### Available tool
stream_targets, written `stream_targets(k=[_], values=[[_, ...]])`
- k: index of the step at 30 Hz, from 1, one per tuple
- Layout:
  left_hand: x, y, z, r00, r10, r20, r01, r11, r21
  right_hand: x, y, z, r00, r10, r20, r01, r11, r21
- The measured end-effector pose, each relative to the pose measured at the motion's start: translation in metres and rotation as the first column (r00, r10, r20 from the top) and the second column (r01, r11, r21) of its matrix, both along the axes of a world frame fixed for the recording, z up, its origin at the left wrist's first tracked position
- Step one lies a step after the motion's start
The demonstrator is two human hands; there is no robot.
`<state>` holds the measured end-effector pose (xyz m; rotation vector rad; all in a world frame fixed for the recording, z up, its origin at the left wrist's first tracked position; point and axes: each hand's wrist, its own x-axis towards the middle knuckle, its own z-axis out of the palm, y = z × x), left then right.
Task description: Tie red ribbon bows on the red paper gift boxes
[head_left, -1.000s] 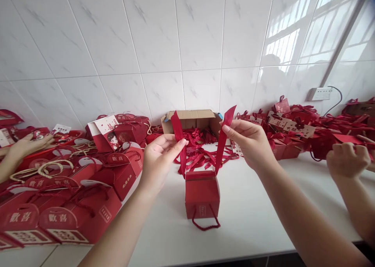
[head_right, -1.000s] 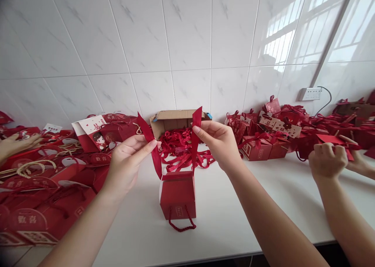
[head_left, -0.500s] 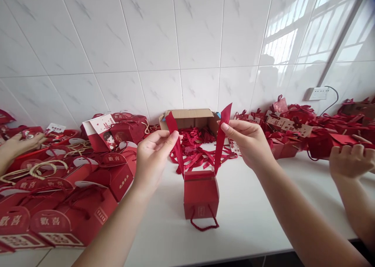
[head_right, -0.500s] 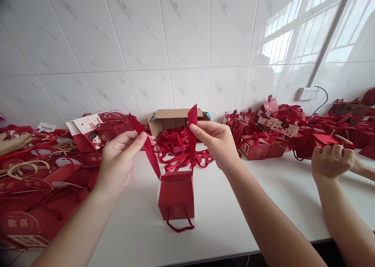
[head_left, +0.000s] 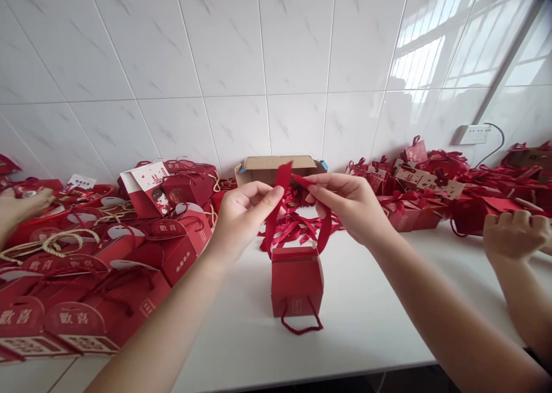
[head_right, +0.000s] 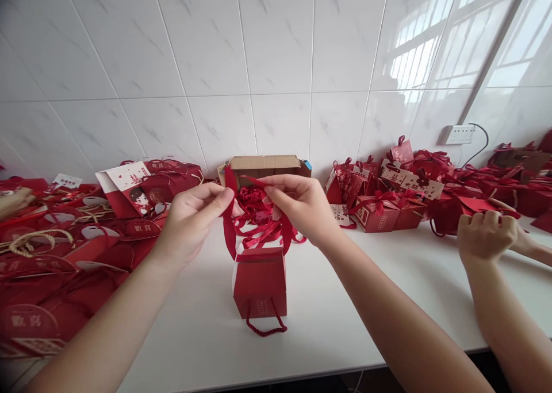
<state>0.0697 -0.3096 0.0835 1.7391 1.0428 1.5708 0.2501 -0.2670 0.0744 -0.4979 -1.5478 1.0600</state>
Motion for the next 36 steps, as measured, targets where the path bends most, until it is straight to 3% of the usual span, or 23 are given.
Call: stream_targets(k=[6,11,15,17,20,23,27,31,34,36], values=[[0.004,0.007,0.005,0.984,-0.145,-0.105,0.132,0.983,-0.124,-0.008,-0.007,0.005,0.97,0.209,0.126,-0.218,0.974,0.059],[-0.001,0.01,0.005,0.977,-0.182,-0.112,0.161,0.972,-0.171,-0.007,0.0,0.002,0.983,0.16,0.087,-0.17,0.978,0.123],[-0.01,0.012,0.008,0.959,-0.27,-0.084,0.237,0.928,-0.287,0.0,0.01,0.0,0.969,0.115,0.218,-0.178,0.938,0.298],[-0.013,0.011,0.009,0.938,-0.345,-0.041,0.303,0.87,-0.388,0.004,0.014,0.0,0.952,0.045,0.301,-0.182,0.877,0.444],[-0.015,0.009,0.01,0.9,-0.434,0.031,0.391,0.775,-0.497,0.008,0.017,0.0,0.925,-0.023,0.38,-0.24,0.739,0.629],[-0.014,0.01,0.011,0.88,-0.461,0.113,0.451,0.735,-0.507,0.009,0.02,0.0,0.92,-0.074,0.385,-0.26,0.62,0.74],[-0.013,0.013,0.011,0.867,-0.435,0.244,0.499,0.754,-0.427,0.007,0.025,-0.003,0.905,-0.289,0.311,-0.164,0.438,0.884],[-0.014,0.014,0.011,0.874,-0.41,0.262,0.486,0.76,-0.432,0.006,0.027,-0.005,0.862,-0.472,0.186,-0.058,0.273,0.96],[-0.014,0.012,0.009,0.895,-0.378,0.236,0.445,0.773,-0.453,0.006,0.027,-0.005,0.853,-0.504,0.137,-0.021,0.23,0.973],[-0.013,0.011,0.008,0.928,-0.321,0.192,0.373,0.822,-0.429,0.006,0.027,-0.005,0.857,-0.498,0.133,-0.015,0.234,0.972]])
